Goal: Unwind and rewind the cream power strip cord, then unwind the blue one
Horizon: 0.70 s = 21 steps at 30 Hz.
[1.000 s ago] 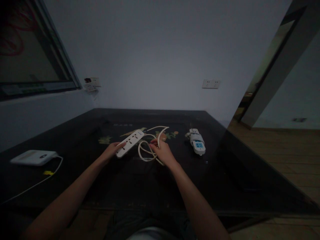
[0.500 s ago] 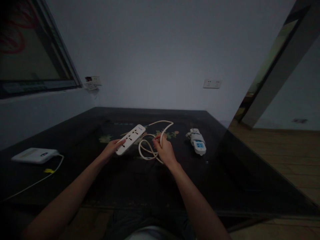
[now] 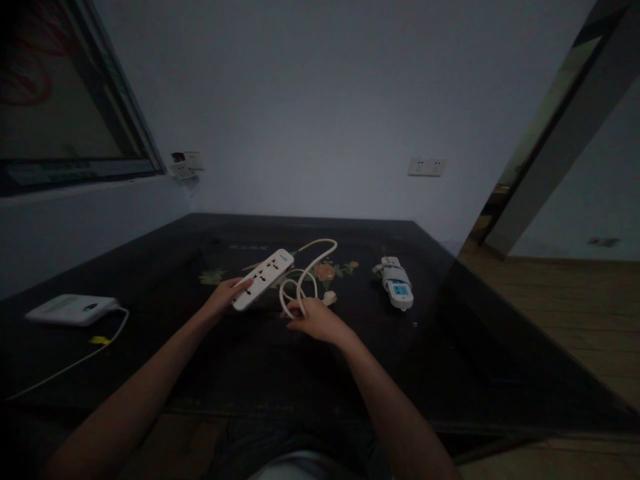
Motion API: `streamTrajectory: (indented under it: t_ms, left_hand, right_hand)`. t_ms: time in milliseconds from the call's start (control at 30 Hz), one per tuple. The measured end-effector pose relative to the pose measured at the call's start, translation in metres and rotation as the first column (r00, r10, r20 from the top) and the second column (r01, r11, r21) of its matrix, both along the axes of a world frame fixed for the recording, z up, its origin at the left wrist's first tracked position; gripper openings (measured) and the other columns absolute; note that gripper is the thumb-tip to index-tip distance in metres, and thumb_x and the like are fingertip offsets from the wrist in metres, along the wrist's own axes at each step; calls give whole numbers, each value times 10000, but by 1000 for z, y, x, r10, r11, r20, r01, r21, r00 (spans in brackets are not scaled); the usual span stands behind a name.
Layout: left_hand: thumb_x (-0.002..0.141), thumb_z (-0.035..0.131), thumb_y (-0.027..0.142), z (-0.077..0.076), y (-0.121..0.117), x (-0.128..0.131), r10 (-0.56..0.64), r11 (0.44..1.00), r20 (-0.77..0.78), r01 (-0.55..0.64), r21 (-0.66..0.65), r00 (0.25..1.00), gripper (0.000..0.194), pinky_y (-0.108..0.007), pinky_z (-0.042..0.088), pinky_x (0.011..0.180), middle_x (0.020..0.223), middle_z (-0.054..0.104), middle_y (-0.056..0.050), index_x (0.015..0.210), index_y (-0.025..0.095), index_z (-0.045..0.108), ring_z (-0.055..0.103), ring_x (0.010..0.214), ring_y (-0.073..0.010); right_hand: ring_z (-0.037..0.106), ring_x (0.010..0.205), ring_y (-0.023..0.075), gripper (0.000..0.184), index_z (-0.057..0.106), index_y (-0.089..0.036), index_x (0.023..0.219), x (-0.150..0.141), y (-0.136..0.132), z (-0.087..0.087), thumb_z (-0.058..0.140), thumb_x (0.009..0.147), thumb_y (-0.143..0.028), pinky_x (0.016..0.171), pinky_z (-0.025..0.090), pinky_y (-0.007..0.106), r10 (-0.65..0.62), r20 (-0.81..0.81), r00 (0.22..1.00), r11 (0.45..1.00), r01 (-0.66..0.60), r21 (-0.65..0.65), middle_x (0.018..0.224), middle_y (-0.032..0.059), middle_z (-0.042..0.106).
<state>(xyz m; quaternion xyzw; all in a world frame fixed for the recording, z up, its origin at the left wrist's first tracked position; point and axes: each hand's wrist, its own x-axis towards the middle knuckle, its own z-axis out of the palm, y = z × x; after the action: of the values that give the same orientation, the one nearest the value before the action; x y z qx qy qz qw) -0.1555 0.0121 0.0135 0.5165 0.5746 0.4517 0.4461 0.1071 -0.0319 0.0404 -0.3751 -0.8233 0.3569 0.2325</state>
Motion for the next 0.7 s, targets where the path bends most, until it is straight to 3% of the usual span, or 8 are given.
streamTrajectory:
  t_ms: [100, 300, 533, 700]
  left_hand:
    - [669, 683, 534, 0, 0, 0, -24, 1000, -14, 24, 15, 1000, 503, -223, 371, 494, 709, 701, -66, 940, 110, 686, 573, 544, -141]
    - [690, 660, 518, 1, -1, 2, -100, 993, -93, 105, 52, 991, 461, -232, 378, 503, 731, 705, -68, 934, 130, 701, 582, 564, -153]
    - [704, 654, 487, 4, -7, 5, -190, 973, -132, 204, 110, 973, 451, -239, 408, 546, 829, 713, -79, 983, 135, 698, 601, 631, -162]
    - [711, 649, 479, 8, -12, 7, -241, 953, -199, 271, 139, 950, 457, -256, 436, 599, 917, 719, -86, 1013, 141, 704, 624, 724, -194]
  right_hand:
    - [588, 656, 132, 162, 671, -161, 917, 6, 6, 3, 573, 789, -142, 602, 418, 226, -193, -173, 966, 978, 204, 50, 676, -10, 627]
    - [648, 678, 171, 308, 635, -151, 1103, 25, 19, 4, 517, 838, -253, 616, 459, 252, -445, -378, 812, 853, 513, 95, 720, 35, 682]
    - [663, 774, 203, 369, 613, -196, 1206, 28, 14, 11, 485, 870, -282, 684, 487, 290, -535, -346, 771, 727, 629, 276, 935, 72, 716]
    - [662, 876, 224, 420, 537, -217, 1302, 30, 16, 10, 444, 900, -296, 740, 508, 319, -555, -365, 748, 683, 660, 314, 1083, 92, 675]
